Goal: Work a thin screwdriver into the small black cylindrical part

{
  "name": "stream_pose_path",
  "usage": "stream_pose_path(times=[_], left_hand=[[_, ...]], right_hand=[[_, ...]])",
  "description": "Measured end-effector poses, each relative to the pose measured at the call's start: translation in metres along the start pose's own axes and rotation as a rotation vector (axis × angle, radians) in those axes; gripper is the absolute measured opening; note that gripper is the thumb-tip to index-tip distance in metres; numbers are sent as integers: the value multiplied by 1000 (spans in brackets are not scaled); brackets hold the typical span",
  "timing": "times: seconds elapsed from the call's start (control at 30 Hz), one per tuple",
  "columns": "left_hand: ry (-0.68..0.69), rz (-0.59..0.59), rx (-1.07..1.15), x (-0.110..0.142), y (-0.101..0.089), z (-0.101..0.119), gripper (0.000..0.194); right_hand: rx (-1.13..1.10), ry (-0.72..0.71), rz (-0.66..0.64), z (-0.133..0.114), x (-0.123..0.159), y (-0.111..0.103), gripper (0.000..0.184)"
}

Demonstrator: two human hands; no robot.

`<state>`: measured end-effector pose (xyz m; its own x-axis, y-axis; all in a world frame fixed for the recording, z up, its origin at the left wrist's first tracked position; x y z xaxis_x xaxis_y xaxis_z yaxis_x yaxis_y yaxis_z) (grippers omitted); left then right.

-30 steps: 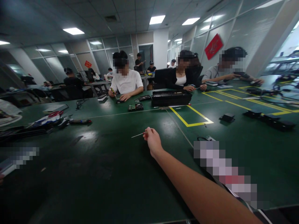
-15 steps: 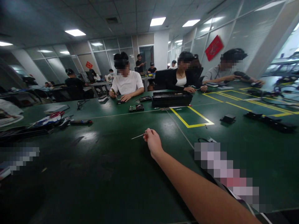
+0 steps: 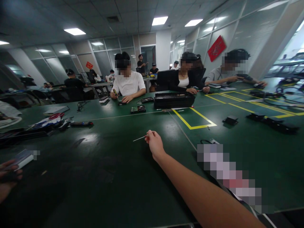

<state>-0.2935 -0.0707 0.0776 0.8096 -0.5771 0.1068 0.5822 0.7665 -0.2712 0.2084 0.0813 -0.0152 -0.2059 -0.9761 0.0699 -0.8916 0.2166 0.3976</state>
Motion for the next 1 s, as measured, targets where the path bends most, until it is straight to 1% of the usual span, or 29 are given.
stream_pose_path(times=[0.1,0.2,0.33,0.5,0.6,0.67,0.7,0.73,0.77,0.83,0.9,0.93,1.0], left_hand=[[-32,-63,158,10,25,3,30],[-38,-160,213,28,56,13,32],[6,-419,275,51,107,28,37],[50,-661,282,83,173,46,40],[141,-846,250,111,215,53,35],[273,-977,120,132,241,51,45],[365,-1009,20,142,253,47,52],[461,-1016,-98,151,264,41,58],[545,-994,-200,158,272,34,59],[661,-915,-345,167,284,20,50],[733,-871,-422,171,290,7,38],[766,-870,-443,171,291,2,35],[840,-886,-453,170,290,-4,34]], right_hand=[[13,11,5,-2,1,0,24],[22,0,-19,-3,2,2,26],[54,-40,-63,-5,3,4,28],[145,-20,-79,-9,8,5,27],[154,-18,-104,-11,10,7,26],[138,-25,-123,-11,12,8,28],[138,-32,-135,-12,13,9,30],[151,-45,-145,-13,14,10,31],[176,-65,-151,-15,15,10,31],[260,-130,-160,-21,17,10,31],[356,-204,-150,-28,19,10,33],[399,-234,-139,-32,21,9,36],[416,-265,-114,-38,23,8,37]])
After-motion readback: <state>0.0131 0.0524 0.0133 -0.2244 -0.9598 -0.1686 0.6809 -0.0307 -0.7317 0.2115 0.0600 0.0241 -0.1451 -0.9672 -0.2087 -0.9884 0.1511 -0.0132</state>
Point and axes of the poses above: each hand's wrist, its own x-axis away from the middle knuckle, its own y-axis out of the palm, z = x × y, the point moved 5 cm from there along -x, towards the middle knuckle, and after that the axes turned 6 degrees about -x, right-handed, at the moved point
